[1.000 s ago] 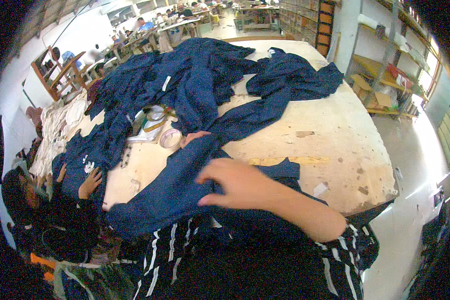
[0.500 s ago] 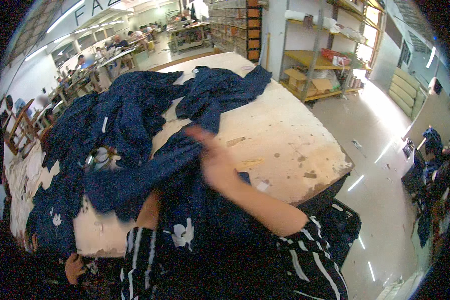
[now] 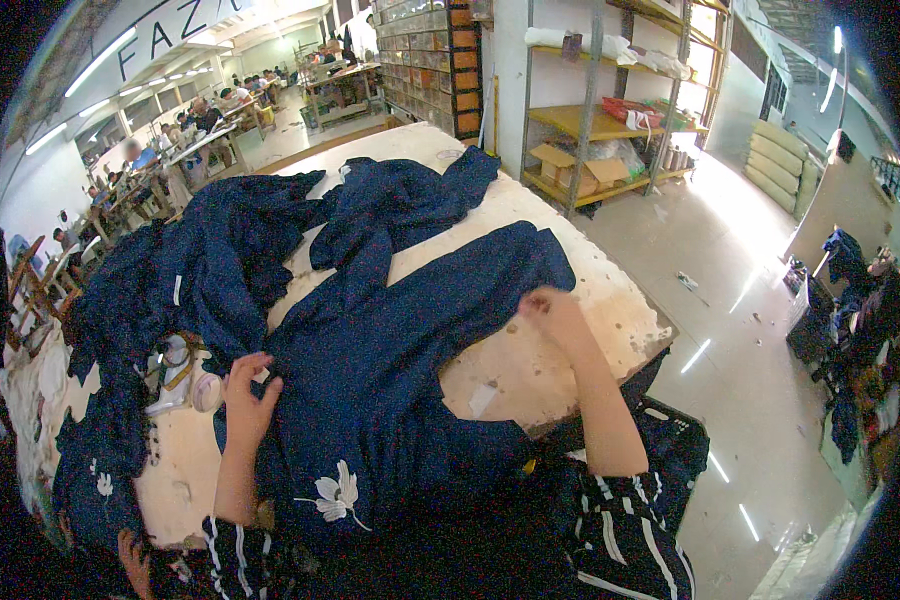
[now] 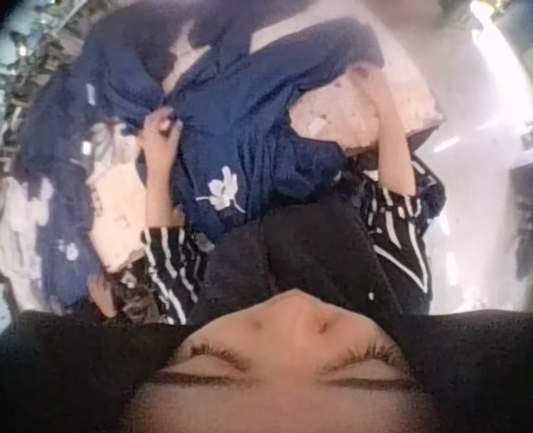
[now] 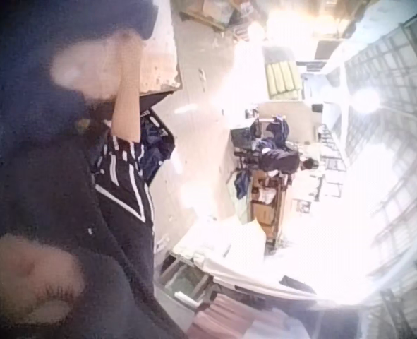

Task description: The person smooths a dark blue garment on a worktable, applies a small white label to the chest area, and marks it with a pen. The person then folds the garment and places it aside before repeating the process on another garment.

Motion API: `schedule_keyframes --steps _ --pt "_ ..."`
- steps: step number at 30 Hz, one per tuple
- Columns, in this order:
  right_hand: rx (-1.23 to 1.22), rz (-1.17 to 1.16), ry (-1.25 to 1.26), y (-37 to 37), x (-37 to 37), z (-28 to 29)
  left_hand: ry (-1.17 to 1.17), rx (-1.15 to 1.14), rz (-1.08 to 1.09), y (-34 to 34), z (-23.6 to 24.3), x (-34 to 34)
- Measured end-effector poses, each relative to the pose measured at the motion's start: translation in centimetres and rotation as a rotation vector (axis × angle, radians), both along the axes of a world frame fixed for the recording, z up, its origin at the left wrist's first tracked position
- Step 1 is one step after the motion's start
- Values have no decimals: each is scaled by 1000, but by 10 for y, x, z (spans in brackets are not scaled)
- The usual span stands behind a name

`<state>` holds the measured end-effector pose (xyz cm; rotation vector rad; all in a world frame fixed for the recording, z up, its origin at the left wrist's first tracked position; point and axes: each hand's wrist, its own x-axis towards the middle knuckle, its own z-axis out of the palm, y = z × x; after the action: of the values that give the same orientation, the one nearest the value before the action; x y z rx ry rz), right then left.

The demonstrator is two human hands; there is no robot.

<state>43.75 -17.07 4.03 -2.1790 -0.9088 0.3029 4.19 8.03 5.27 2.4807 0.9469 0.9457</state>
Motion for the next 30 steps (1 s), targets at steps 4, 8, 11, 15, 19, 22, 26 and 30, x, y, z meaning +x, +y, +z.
schedule_keyframes --steps 4,8,11,15,19,22,26,30 --pt "31 -628 -522 16 84 -33 -84 -149 -339 -64 29 -19" --pt "-227 -400 -300 27 88 -6 -164 -415 -432 -104 31 -36" --pt "154 -215 -505 63 37 2 -249 -511 -434 -100 18 -31" --pt "-12 741 -492 78 -139 66 -435 -504 -326 -89 5 -18" --pt "146 1238 -610 66 -212 74 -636 -903 -351 -72 -9 -3" --pt "282 1296 -590 74 -232 79 -742 -921 -201 -70 -29 -3" --pt "398 1254 -554 73 -232 91 -6 -81 52 -73 -16 -20" --pt "395 1219 -383 71 -235 89 -520 -772 -207 -82 -9 -28"
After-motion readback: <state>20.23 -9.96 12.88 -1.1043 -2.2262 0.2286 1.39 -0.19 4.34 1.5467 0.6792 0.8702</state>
